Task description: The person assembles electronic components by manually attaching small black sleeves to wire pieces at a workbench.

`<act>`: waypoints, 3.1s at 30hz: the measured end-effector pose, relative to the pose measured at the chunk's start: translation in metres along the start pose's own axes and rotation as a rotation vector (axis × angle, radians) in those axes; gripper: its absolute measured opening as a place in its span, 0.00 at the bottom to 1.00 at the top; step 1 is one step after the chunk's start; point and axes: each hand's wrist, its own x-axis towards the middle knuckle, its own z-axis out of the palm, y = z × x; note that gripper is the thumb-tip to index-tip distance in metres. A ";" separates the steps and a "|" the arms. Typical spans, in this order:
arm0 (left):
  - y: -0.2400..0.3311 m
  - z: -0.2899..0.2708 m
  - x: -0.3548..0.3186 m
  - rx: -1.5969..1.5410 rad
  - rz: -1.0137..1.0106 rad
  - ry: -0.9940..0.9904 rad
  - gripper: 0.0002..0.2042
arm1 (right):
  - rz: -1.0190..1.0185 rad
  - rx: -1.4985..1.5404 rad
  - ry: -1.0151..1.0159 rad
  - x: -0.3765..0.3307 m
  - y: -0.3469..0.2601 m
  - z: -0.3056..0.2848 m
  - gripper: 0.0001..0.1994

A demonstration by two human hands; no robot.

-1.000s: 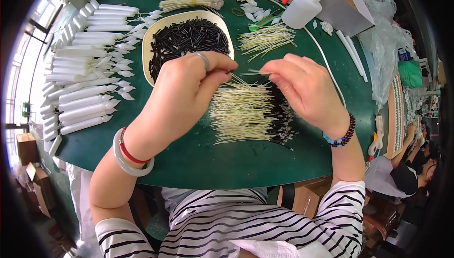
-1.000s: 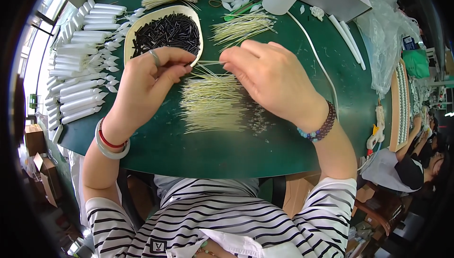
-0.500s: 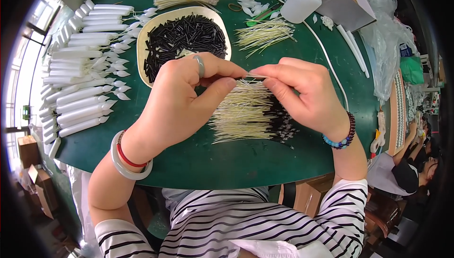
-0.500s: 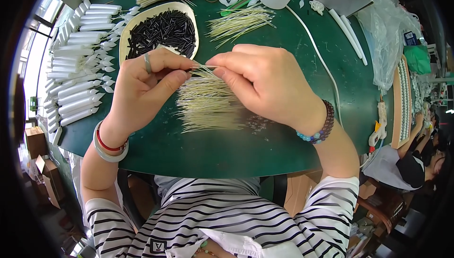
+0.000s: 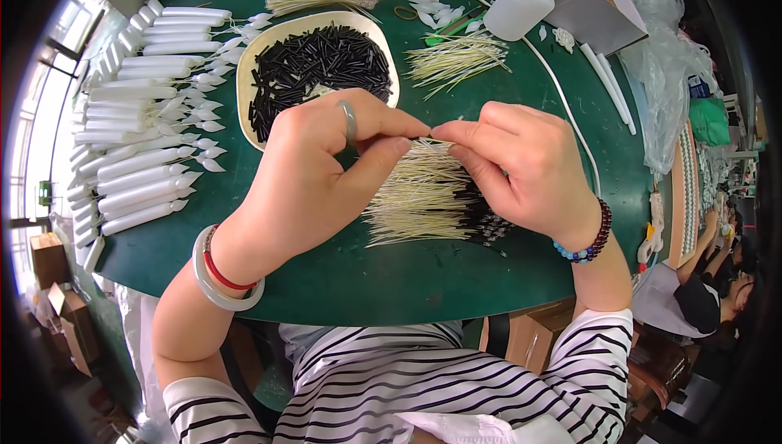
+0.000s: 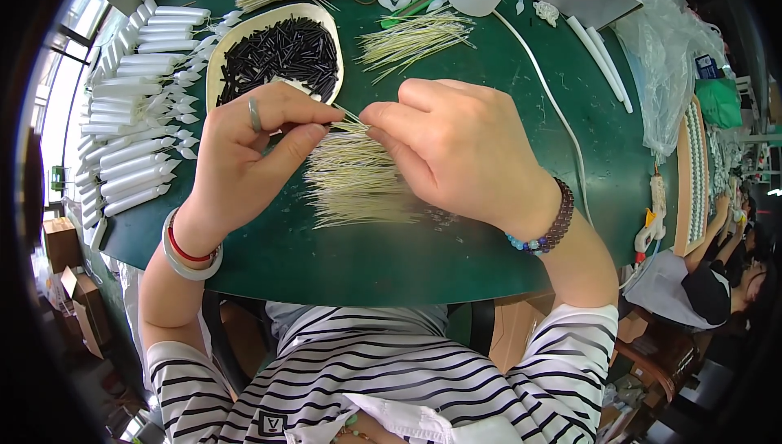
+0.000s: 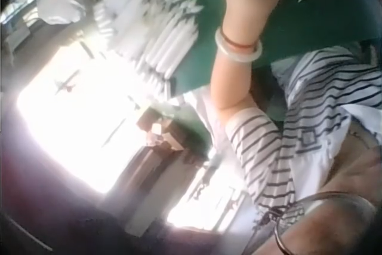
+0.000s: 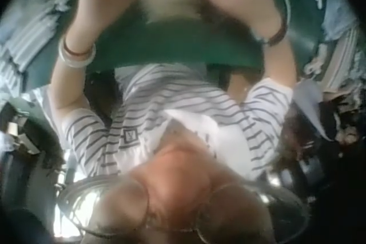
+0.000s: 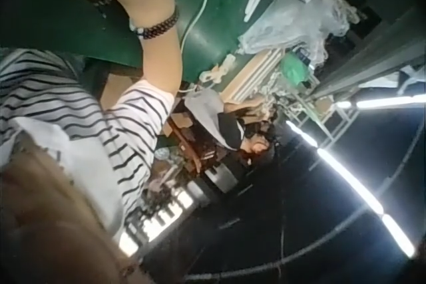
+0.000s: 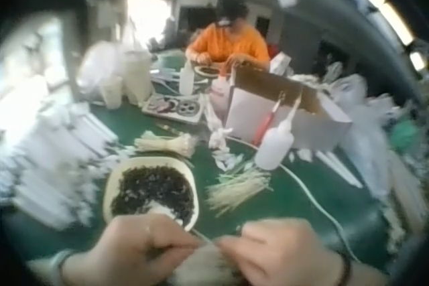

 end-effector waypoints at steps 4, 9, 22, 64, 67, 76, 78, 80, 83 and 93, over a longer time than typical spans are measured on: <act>-0.005 0.002 0.000 0.344 0.335 0.081 0.10 | -0.015 -0.165 -0.073 0.001 -0.006 -0.004 0.04; -0.007 0.007 0.001 0.249 0.258 0.154 0.10 | 0.004 0.010 -0.073 -0.003 -0.003 0.007 0.05; -0.009 0.011 0.002 0.200 0.289 0.135 0.09 | 0.106 0.248 -0.102 0.002 -0.006 0.016 0.06; -0.007 0.000 0.004 0.324 0.233 0.100 0.04 | 0.017 0.262 0.075 -0.001 0.015 0.005 0.03; -0.015 0.003 0.001 0.301 0.160 0.125 0.04 | 0.237 0.575 -0.056 0.004 0.033 -0.001 0.14; -0.017 0.005 0.007 0.414 0.287 -0.001 0.07 | 0.375 -0.049 0.022 -0.009 0.098 0.027 0.09; -0.019 -0.018 0.010 0.474 0.117 0.096 0.06 | 0.257 -0.199 0.034 -0.007 0.098 0.028 0.08; -0.029 -0.033 0.012 0.695 0.110 0.070 0.05 | 0.262 -0.203 0.112 -0.005 0.098 0.026 0.08; -0.031 -0.036 0.014 0.648 -0.056 -0.096 0.05 | 0.303 -0.220 0.137 -0.005 0.101 0.027 0.06; -0.039 -0.032 0.012 0.754 0.121 -0.039 0.06 | 0.237 -0.124 0.076 -0.010 0.071 0.019 0.04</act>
